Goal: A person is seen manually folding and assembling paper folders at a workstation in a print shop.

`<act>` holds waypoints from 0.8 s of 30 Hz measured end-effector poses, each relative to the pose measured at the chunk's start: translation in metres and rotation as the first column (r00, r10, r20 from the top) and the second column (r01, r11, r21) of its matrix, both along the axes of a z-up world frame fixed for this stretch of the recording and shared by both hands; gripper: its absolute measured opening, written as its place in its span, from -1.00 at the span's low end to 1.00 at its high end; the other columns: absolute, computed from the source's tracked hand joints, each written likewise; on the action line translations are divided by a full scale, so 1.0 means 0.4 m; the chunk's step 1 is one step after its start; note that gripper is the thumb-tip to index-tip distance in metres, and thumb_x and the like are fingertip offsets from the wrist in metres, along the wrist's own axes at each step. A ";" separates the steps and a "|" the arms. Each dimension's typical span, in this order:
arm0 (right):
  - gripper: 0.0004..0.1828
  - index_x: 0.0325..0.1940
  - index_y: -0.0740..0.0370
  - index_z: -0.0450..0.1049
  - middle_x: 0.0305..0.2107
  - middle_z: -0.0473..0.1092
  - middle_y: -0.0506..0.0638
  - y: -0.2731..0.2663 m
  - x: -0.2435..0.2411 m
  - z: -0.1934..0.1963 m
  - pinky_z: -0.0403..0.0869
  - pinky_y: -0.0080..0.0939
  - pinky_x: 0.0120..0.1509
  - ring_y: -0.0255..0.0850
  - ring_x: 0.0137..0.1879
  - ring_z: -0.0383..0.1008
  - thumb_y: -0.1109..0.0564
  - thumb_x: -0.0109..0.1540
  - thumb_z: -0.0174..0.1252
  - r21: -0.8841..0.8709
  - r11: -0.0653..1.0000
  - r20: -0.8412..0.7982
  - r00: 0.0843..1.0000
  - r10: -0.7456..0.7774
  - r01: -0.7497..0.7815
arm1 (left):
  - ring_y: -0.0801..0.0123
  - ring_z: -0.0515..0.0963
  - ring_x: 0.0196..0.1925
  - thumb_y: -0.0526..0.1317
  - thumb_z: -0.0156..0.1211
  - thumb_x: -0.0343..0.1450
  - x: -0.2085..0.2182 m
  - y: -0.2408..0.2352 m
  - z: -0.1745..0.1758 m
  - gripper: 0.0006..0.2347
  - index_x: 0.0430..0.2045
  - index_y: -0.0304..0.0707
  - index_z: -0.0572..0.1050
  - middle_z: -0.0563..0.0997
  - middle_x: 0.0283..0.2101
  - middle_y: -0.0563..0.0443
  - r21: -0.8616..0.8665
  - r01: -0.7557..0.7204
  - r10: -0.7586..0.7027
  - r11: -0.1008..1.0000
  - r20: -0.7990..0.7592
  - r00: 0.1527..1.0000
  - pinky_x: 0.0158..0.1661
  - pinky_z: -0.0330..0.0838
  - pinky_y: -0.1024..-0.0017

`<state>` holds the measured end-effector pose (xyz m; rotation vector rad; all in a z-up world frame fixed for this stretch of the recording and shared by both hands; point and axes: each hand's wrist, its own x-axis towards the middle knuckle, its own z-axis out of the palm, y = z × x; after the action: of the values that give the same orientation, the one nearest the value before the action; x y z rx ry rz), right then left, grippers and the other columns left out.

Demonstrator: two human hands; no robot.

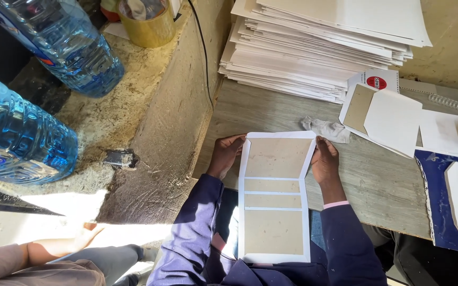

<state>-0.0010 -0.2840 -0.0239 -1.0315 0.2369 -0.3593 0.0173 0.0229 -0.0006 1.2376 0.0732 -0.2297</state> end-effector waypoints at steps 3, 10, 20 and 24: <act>-0.95 -0.08 0.09 0.55 -0.27 0.51 -0.19 -0.013 0.000 -0.005 0.53 -0.40 0.23 -0.41 -0.01 0.59 0.13 0.42 0.29 -0.025 1.000 -0.005 1.000 0.003 -0.003 | 0.52 0.76 -0.28 -0.23 0.26 0.53 0.007 0.002 -0.005 -0.78 0.01 -0.17 0.73 0.79 -0.25 0.03 0.034 0.005 -0.007 0.999 0.053 0.999 -0.17 0.66 0.53; -0.89 -0.09 0.12 0.51 -0.42 0.37 -0.17 -0.076 0.020 0.028 0.52 -0.42 -0.13 -0.41 -0.30 0.51 0.15 0.50 0.10 -0.366 0.898 -0.107 0.969 0.221 -0.245 | 0.42 0.72 -0.28 -0.22 0.28 0.56 0.065 0.030 -0.013 -0.82 -0.09 -0.34 0.72 0.75 -0.32 -0.11 0.183 0.095 -0.138 0.978 0.238 0.961 -0.17 0.67 0.45; -0.65 0.05 -0.15 0.58 -0.07 0.48 -0.10 -0.026 0.279 -0.088 0.31 0.26 0.38 0.09 0.22 0.44 -0.17 0.20 0.28 -0.905 -0.188 -0.406 0.908 0.107 -0.383 | 0.11 0.68 -0.04 -0.21 0.27 0.49 0.251 -0.046 -0.183 -0.90 -0.20 0.02 0.70 0.72 -0.27 0.13 0.909 -0.254 -0.361 0.331 0.370 0.856 0.01 0.47 0.11; -0.25 0.12 -0.01 0.54 0.09 0.45 0.07 0.135 0.260 -0.023 0.15 0.39 0.54 0.20 0.33 0.34 -0.48 0.05 0.42 -0.844 -0.286 -0.518 0.828 0.214 -0.454 | 0.09 0.52 0.01 -0.31 0.27 0.47 0.211 -0.072 -0.201 -0.96 -0.30 -0.17 0.64 0.55 -0.22 0.02 0.848 -0.379 -0.325 0.370 0.500 0.802 0.02 0.37 0.13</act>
<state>0.1030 -0.2300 -0.0332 -2.7543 -0.3728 0.2632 0.1019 -0.0058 -0.0810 2.4593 -0.4149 0.3511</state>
